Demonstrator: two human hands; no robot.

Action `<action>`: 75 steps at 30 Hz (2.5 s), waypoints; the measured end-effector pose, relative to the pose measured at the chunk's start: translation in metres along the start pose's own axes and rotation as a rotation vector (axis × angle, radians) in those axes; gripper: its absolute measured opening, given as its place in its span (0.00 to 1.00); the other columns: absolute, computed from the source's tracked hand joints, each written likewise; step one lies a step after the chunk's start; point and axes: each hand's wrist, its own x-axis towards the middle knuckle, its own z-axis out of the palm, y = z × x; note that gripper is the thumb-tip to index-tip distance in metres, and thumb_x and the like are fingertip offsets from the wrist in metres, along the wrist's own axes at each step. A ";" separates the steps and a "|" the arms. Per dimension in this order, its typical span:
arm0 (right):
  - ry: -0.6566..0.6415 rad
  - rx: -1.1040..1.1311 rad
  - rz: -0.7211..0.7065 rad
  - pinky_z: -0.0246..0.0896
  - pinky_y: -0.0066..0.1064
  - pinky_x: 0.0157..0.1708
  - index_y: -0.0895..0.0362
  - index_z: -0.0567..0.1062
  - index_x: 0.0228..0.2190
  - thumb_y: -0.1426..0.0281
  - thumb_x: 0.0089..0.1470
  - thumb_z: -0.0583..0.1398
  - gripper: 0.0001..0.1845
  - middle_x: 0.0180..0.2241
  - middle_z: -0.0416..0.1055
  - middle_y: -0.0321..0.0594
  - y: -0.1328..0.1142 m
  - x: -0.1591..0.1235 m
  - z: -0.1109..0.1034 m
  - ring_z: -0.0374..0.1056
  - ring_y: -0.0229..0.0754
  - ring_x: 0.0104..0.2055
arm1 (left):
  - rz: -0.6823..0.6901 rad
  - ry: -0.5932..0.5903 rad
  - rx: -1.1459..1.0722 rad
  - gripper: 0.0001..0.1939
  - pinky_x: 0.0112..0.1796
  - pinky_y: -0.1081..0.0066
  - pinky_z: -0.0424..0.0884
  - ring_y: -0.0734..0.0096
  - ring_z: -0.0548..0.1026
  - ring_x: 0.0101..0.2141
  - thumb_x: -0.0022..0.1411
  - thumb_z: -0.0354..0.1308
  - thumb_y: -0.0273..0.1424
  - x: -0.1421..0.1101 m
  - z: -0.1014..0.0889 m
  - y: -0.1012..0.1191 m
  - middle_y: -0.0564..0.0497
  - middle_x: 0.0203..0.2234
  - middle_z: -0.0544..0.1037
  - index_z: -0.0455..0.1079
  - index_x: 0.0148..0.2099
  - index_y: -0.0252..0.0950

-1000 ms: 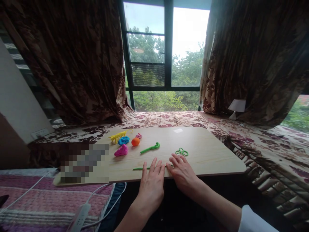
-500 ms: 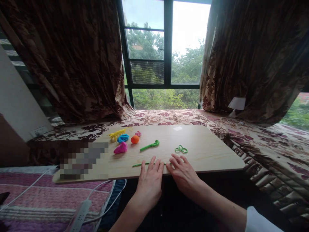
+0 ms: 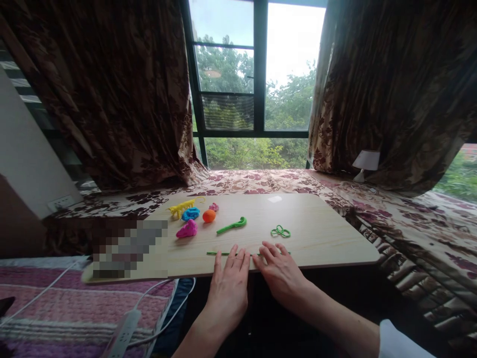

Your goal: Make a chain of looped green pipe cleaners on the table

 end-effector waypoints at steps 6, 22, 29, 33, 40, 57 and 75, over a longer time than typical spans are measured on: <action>-0.005 -0.032 0.037 0.40 0.46 0.53 0.60 0.66 0.46 0.74 0.54 0.48 0.18 0.48 0.61 0.51 0.005 0.012 -0.001 0.45 0.51 0.58 | -0.045 -0.037 -0.015 0.33 0.56 0.50 0.36 0.59 0.47 0.60 0.49 0.44 0.23 0.009 -0.004 0.001 0.46 0.58 0.57 0.54 0.60 0.35; 0.013 0.009 0.192 0.46 0.35 0.49 0.56 0.64 0.50 0.80 0.48 0.51 0.26 0.46 0.63 0.46 0.050 -0.014 -0.019 0.53 0.45 0.52 | -0.166 0.021 -0.151 0.23 0.54 0.58 0.48 0.65 0.58 0.55 0.56 0.41 0.27 0.016 -0.012 -0.057 0.48 0.53 0.66 0.63 0.54 0.38; -0.022 0.102 0.258 0.52 0.29 0.40 0.54 0.74 0.31 0.70 0.55 0.51 0.11 0.35 0.68 0.40 0.067 -0.028 -0.025 0.61 0.41 0.41 | -0.181 0.065 -0.156 0.13 0.49 0.63 0.55 0.67 0.68 0.42 0.56 0.45 0.32 0.016 -0.020 -0.085 0.52 0.35 0.74 0.72 0.37 0.41; 0.010 0.079 0.274 0.53 0.27 0.37 0.56 0.73 0.29 0.70 0.55 0.52 0.11 0.32 0.68 0.39 0.064 -0.021 -0.020 0.62 0.40 0.38 | -0.137 0.115 -0.139 0.11 0.49 0.63 0.54 0.67 0.69 0.38 0.56 0.46 0.32 0.017 -0.022 -0.085 0.53 0.30 0.74 0.70 0.30 0.40; 0.021 0.041 0.279 0.52 0.28 0.36 0.56 0.72 0.33 0.72 0.57 0.49 0.11 0.33 0.68 0.40 0.064 -0.020 -0.018 0.62 0.39 0.37 | -0.121 0.162 -0.096 0.11 0.53 0.57 0.47 0.65 0.67 0.41 0.58 0.45 0.32 0.014 -0.023 -0.093 0.51 0.33 0.74 0.69 0.34 0.40; 0.013 0.007 0.175 0.48 0.32 0.41 0.51 0.68 0.43 0.79 0.48 0.52 0.20 0.40 0.64 0.41 0.051 -0.029 -0.015 0.56 0.44 0.43 | 0.062 0.131 -0.126 0.25 0.57 0.53 0.40 0.61 0.51 0.59 0.63 0.36 0.42 0.030 0.001 0.032 0.48 0.57 0.60 0.57 0.58 0.39; 0.034 0.097 0.144 0.51 0.31 0.40 0.53 0.74 0.35 0.69 0.51 0.56 0.10 0.38 0.68 0.40 0.059 0.004 -0.025 0.60 0.43 0.41 | 0.025 0.081 -0.346 0.13 0.47 0.63 0.56 0.65 0.69 0.41 0.58 0.48 0.32 0.057 -0.011 -0.012 0.48 0.35 0.74 0.72 0.41 0.40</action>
